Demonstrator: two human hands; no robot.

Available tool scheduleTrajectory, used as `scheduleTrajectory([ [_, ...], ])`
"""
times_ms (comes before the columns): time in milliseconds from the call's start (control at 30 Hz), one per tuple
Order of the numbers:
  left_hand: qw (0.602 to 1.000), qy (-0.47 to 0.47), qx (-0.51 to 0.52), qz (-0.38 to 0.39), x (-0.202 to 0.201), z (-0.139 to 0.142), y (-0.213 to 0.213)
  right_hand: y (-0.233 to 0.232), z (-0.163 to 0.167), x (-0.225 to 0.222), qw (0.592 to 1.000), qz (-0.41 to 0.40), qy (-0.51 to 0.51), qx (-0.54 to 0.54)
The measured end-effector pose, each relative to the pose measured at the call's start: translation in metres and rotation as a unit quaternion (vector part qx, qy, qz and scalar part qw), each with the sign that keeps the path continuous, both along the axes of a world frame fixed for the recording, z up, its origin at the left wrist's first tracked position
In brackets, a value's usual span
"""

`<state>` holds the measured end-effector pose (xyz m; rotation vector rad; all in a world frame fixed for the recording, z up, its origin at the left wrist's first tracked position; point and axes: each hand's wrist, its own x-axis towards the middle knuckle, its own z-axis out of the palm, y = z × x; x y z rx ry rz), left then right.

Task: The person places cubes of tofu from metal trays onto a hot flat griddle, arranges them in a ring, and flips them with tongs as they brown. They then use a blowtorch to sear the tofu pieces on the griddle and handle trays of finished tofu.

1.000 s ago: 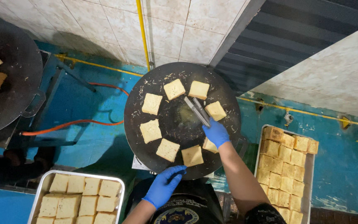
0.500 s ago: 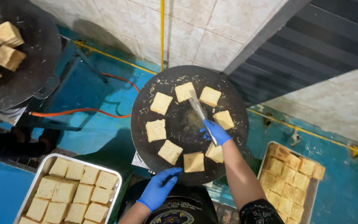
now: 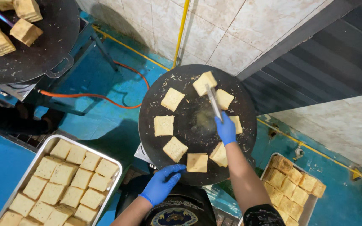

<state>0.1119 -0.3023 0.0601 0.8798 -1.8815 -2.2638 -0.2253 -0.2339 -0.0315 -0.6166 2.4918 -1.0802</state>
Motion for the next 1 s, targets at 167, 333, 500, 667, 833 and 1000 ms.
scheduleTrajectory([
  [167,0.997,0.022,0.071,0.004,0.003,0.003,0.0,0.012,0.007,0.01,0.952,0.084,0.244,0.166],
  [333,0.997,0.023,0.079,-0.003,0.009,0.005,-0.005,0.017,0.005,0.042,0.903,0.125,0.311,0.269],
  [500,0.997,0.017,0.08,-0.01,0.014,0.002,-0.009,0.032,0.01,0.057,0.951,0.109,0.158,0.242],
  [667,0.997,0.036,0.07,-0.008,0.015,-0.003,-0.011,0.043,0.004,0.066,0.992,0.022,-0.108,0.06],
  [833,0.996,0.03,0.082,-0.027,0.016,-0.001,-0.013,0.027,-0.004,0.066,0.982,0.052,-0.166,0.073],
  [1000,0.996,0.018,0.082,-0.026,0.016,0.004,-0.016,0.007,-0.003,0.064,0.992,0.115,-0.032,0.047],
])
